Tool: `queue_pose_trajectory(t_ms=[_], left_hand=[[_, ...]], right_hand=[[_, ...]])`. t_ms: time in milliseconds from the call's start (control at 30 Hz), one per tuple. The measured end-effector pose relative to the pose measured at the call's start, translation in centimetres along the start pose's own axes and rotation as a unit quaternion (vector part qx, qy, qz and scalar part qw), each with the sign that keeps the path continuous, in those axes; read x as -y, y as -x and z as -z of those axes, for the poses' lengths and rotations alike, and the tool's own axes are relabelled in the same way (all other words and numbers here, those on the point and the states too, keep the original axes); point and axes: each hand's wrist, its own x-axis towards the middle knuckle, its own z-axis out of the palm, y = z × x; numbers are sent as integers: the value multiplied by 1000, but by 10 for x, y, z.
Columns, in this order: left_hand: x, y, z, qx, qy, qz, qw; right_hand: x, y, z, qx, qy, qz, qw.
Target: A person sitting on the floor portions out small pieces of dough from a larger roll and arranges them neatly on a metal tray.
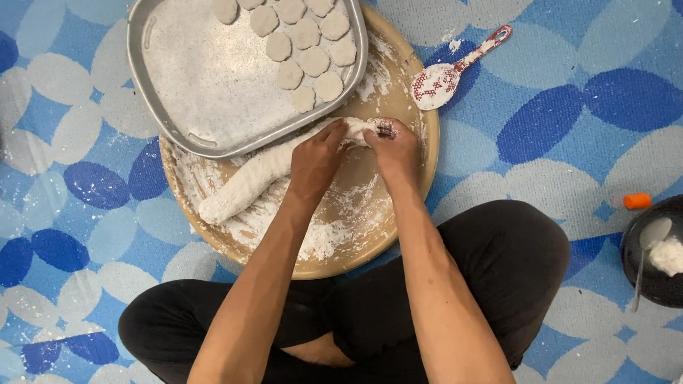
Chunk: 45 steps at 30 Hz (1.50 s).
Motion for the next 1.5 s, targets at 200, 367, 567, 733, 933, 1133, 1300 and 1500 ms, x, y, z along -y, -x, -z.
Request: queue_pose_trajectory(t_ms=[200,367,567,733,933,1133,1300,1500], left_hand=[[-17,-16,32,25,-4,-23,999],[7,-18,-27,7,-62,-71,996],[0,-19,-18,-8,-82,-76,994],[1,-22,-15,-9,-80,-71,994],[-10,-19,9,8,-49,-51,997],[-25,-14,56,34,57,26,997],[-31,31,92,-5,220,92,971],[-24,95,121,-121,207,118,964]], right_hand=[[-9,-5,-3,27,11,51,998],[-1,4,2,10,49,77,996],[-13,-5,-6,-19,42,60,997],[-2,-9,-10,-43,-16,55,997],[24,9,1,-143,-75,84,983],[54,34,19,0,-138,125,983],[29,37,0,148,-182,10,972],[8,59,-27,229,-151,-65,959]])
